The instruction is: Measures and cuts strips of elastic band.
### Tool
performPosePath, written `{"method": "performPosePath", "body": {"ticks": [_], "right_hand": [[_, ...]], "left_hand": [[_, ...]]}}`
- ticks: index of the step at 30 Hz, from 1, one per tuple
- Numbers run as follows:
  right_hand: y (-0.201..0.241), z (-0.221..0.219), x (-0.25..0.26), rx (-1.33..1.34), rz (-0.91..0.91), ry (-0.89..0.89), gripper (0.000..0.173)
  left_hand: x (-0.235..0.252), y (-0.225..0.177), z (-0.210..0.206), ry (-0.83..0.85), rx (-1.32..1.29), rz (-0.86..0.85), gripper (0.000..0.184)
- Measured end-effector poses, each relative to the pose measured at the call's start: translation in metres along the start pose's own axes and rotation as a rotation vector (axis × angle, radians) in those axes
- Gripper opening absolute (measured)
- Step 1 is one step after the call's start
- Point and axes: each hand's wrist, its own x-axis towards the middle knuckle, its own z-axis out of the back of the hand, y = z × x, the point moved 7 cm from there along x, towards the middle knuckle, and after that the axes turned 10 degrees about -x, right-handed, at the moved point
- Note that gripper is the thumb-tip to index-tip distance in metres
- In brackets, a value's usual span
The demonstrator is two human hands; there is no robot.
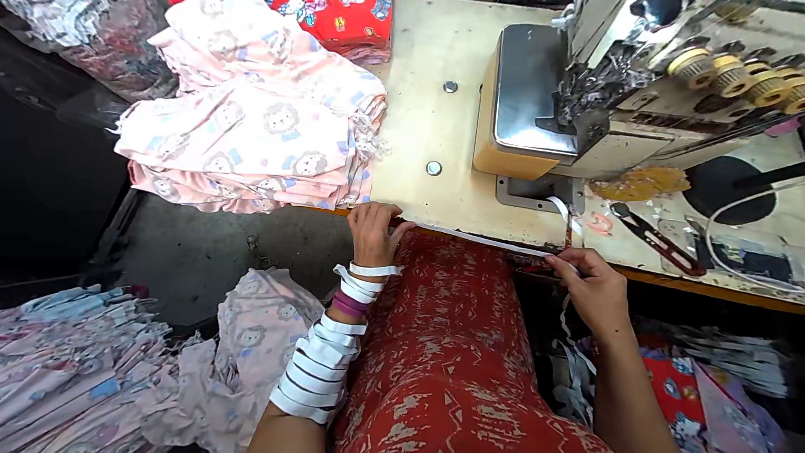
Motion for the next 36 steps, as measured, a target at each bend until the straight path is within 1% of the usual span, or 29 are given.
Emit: {"method": "performPosePath", "body": {"ticks": [5, 10, 13, 15, 17, 19, 20, 21, 24, 29, 32, 36], "right_hand": [[0.0, 0.002, 0.001, 0.054, -0.009, 0.027, 0.023], [-0.002, 0.004, 0.003, 0.106, 0.006, 0.037, 0.02], [-0.006, 0.011, 0.005, 0.132, 0.008, 0.06, 0.021], [-0.011, 0.017, 0.006, 0.177, -0.015, 0.128, 0.019], [-0.017, 0.026, 0.004, 0.183, -0.05, 0.265, 0.017], [-0.027, 0.041, -0.001, 0.123, -0.094, 0.384, 0.016], [-0.035, 0.051, -0.004, 0.092, -0.125, 0.403, 0.016], [-0.043, 0.06, -0.007, 0.074, -0.161, 0.389, 0.017], [-0.062, 0.08, -0.014, 0.051, -0.262, 0.255, 0.021], [-0.063, 0.068, -0.016, 0.071, -0.45, -0.053, 0.017], [-0.067, 0.064, -0.017, 0.103, -0.482, -0.155, 0.019], [-0.074, 0.066, -0.02, 0.122, -0.487, -0.222, 0.021]], "left_hand": [[0.0, 0.004, -0.002, 0.021, -0.055, 0.032, 0.027], [0.007, 0.005, -0.001, 0.048, -0.065, -0.021, 0.029], [0.009, 0.005, -0.002, 0.085, -0.105, 0.0, 0.029], [0.01, 0.006, -0.002, 0.097, -0.12, 0.018, 0.029], [0.01, 0.007, -0.001, 0.101, -0.141, 0.033, 0.029], [0.011, 0.009, -0.002, 0.134, -0.166, 0.056, 0.03], [0.012, 0.008, -0.002, 0.159, -0.175, 0.061, 0.03], [0.013, 0.008, -0.002, 0.168, -0.183, 0.05, 0.032], [0.015, 0.01, -0.003, 0.189, -0.189, 0.063, 0.035], [0.018, 0.014, -0.005, 0.264, -0.174, 0.137, 0.042], [0.021, 0.012, -0.005, 0.291, -0.159, 0.154, 0.042], [0.021, 0.012, -0.004, 0.3, -0.147, 0.161, 0.044]]}}
